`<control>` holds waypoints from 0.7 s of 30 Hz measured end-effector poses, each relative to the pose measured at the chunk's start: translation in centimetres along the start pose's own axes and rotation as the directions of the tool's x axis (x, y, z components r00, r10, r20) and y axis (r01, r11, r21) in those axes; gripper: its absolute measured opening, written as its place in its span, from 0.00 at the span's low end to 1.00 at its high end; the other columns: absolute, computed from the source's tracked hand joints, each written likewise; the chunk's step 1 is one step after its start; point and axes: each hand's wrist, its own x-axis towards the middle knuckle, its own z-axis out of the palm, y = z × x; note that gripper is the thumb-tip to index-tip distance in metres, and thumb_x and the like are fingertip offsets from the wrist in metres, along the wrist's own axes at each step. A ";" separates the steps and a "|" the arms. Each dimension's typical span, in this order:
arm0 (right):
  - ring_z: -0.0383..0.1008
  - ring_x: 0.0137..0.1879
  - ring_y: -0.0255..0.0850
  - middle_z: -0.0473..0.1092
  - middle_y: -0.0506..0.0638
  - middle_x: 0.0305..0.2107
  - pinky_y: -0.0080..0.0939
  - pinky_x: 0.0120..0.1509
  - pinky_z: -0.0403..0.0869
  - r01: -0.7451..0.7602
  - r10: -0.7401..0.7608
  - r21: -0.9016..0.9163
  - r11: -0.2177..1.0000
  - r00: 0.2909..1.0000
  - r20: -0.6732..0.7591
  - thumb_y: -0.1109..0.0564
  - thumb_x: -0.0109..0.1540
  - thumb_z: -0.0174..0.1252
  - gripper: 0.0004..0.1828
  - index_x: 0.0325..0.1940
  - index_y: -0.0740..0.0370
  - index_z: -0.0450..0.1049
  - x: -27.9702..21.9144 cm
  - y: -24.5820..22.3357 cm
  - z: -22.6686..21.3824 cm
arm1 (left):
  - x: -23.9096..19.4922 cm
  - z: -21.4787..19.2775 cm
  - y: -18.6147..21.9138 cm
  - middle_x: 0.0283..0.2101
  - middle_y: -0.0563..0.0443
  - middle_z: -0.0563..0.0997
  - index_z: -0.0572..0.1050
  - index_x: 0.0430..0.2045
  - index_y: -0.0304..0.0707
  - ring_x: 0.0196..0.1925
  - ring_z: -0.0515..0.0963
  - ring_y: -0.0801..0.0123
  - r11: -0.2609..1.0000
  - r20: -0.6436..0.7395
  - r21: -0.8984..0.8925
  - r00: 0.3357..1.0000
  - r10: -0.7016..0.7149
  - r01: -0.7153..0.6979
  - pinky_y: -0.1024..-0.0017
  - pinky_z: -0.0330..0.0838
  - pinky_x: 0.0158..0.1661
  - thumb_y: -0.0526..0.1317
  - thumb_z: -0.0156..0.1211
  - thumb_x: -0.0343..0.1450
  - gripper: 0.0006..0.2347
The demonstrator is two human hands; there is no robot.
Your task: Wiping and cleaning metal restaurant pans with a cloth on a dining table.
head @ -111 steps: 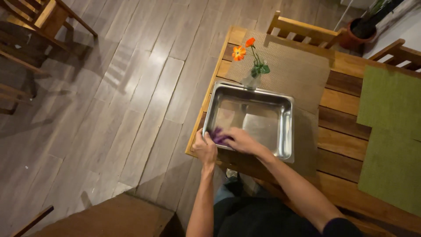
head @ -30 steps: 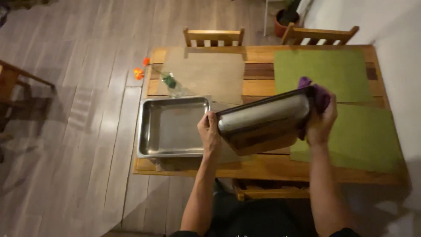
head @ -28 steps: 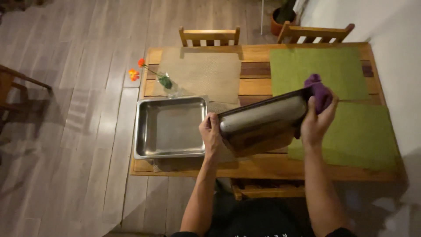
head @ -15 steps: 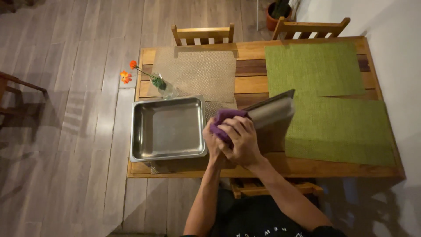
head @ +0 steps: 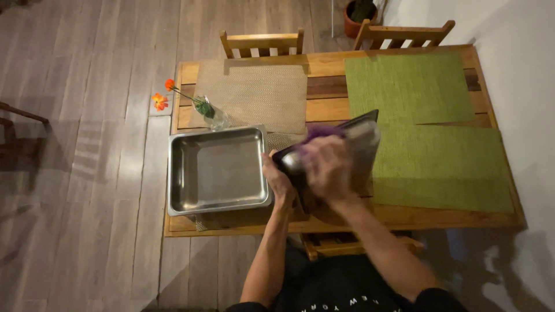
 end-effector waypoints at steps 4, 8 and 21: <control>0.70 0.57 0.54 0.72 0.55 0.47 0.54 0.67 0.66 0.037 -0.042 0.102 0.994 0.998 0.050 0.53 0.69 0.53 0.11 0.49 0.61 0.75 -0.7 -4.2 1.9 | 1.8 -5.8 -7.7 0.25 0.58 0.70 0.71 0.34 0.37 0.25 0.70 0.72 0.990 0.216 0.023 0.968 0.128 -0.136 0.71 0.79 0.39 0.60 0.29 0.79 0.26; 0.70 0.54 0.51 0.73 0.52 0.46 0.54 0.64 0.67 0.217 -0.221 0.048 0.975 0.971 0.096 0.50 0.66 0.57 0.13 0.49 0.60 0.76 -0.5 -2.6 2.0 | 2.6 -6.7 -9.0 0.30 0.55 0.72 0.71 0.39 0.35 0.31 0.71 0.71 0.975 0.158 -0.212 0.987 -0.039 0.073 0.70 0.70 0.40 0.61 0.30 0.83 0.27; 0.66 0.60 0.54 0.72 0.53 0.46 0.57 0.69 0.63 -0.171 0.155 -0.119 0.978 0.979 -0.130 0.52 0.70 0.54 0.11 0.44 0.61 0.76 -1.0 8.0 1.2 | 2.2 -6.3 -8.1 0.31 0.57 0.74 0.76 0.38 0.33 0.33 0.70 0.75 1.000 0.110 -0.004 0.994 -0.019 0.019 0.75 0.65 0.35 0.52 0.45 0.80 0.19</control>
